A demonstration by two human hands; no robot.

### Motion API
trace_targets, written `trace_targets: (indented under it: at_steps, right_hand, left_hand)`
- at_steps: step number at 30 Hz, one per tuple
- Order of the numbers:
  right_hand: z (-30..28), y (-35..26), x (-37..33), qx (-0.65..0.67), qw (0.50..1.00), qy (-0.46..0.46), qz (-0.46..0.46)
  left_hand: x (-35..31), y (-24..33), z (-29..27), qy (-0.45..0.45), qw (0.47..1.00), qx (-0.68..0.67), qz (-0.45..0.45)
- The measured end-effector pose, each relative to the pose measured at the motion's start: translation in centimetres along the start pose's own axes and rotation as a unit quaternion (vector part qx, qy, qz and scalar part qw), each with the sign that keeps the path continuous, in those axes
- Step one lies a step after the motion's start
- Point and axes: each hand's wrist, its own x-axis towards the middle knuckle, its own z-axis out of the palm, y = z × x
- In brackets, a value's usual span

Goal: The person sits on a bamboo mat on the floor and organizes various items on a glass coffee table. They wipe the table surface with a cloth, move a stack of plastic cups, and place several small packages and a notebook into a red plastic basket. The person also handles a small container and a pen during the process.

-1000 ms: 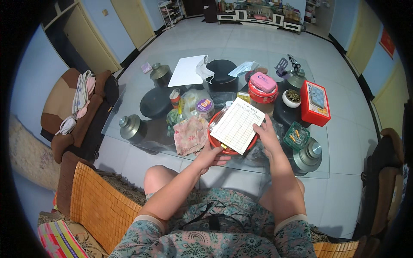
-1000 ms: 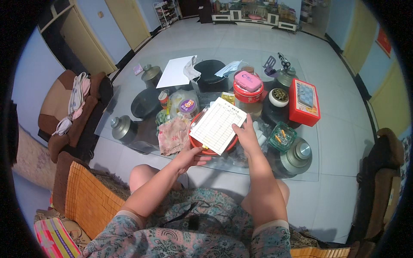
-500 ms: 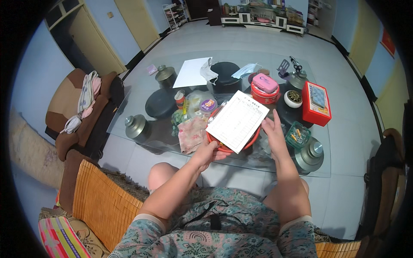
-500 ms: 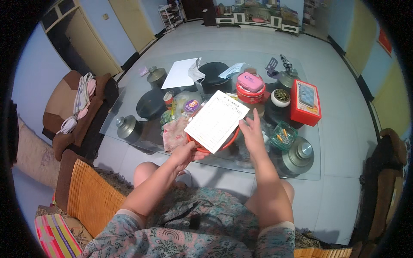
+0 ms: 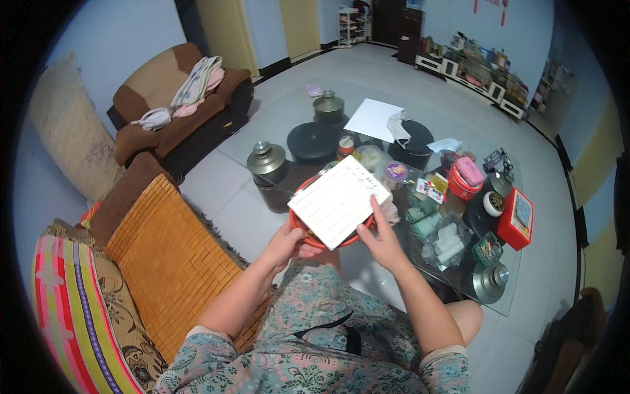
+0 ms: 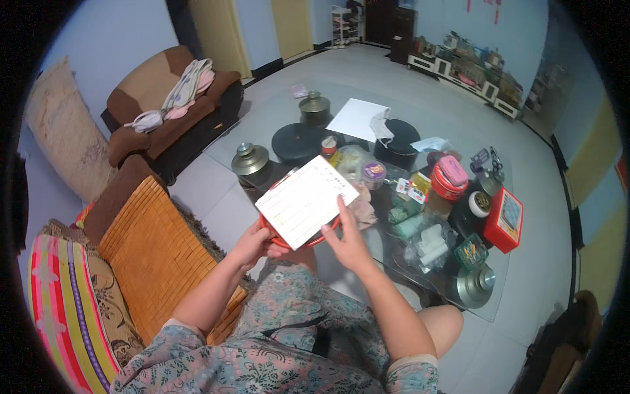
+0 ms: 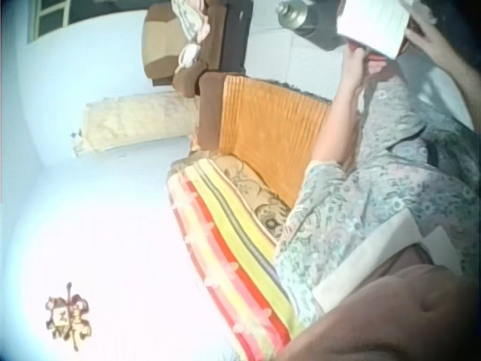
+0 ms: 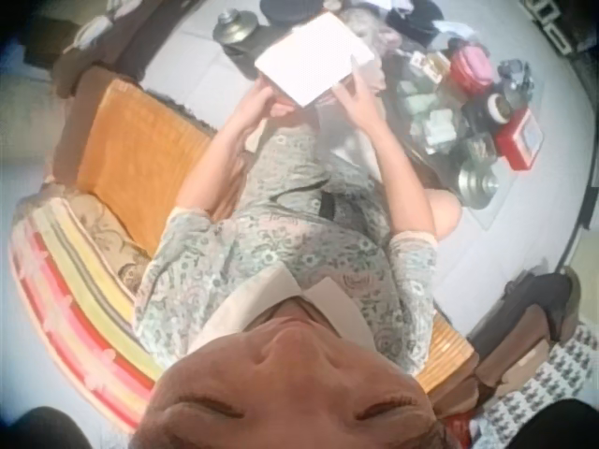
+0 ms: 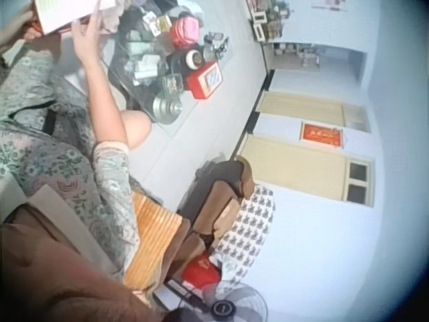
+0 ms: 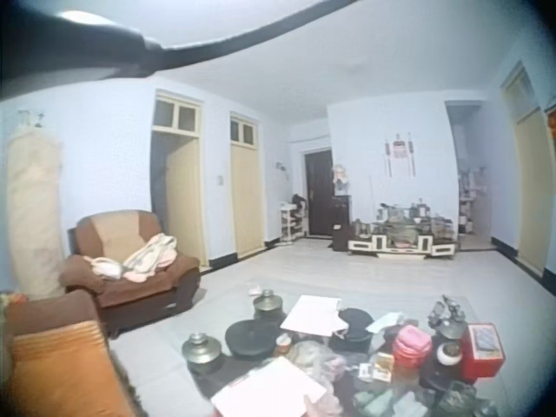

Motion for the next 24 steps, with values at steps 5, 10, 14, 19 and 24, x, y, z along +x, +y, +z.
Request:
trace_targets:
  at_steps: [5,10,14,19,24]
  right_hand:
    - [6.8,1.6,2.5,-0.062,0.992,-0.094,0.053]
    - [11.6,1.6,3.0,-0.215,0.966,-0.134,0.054]
    - [14.4,2.0,2.9,-0.283,0.945,-0.164,0.002]
    - [17.3,4.8,2.8,-0.343,0.909,-0.232,-0.055]
    - [18.9,6.6,4.1,-0.375,0.880,-0.288,-0.030]
  left_hand:
    - [-2.8,-3.6,-7.2,0.096,0.994,-0.044,0.009]
    - [-3.4,-8.6,-11.6,0.163,0.981,-0.105,0.011]
    - [-2.6,-11.2,-12.4,0.201,0.971,-0.121,-0.038]
    - [-0.3,-12.2,-12.0,0.196,0.961,-0.174,-0.087]
    - [3.0,-13.6,-13.0,0.208,0.951,-0.211,-0.091]
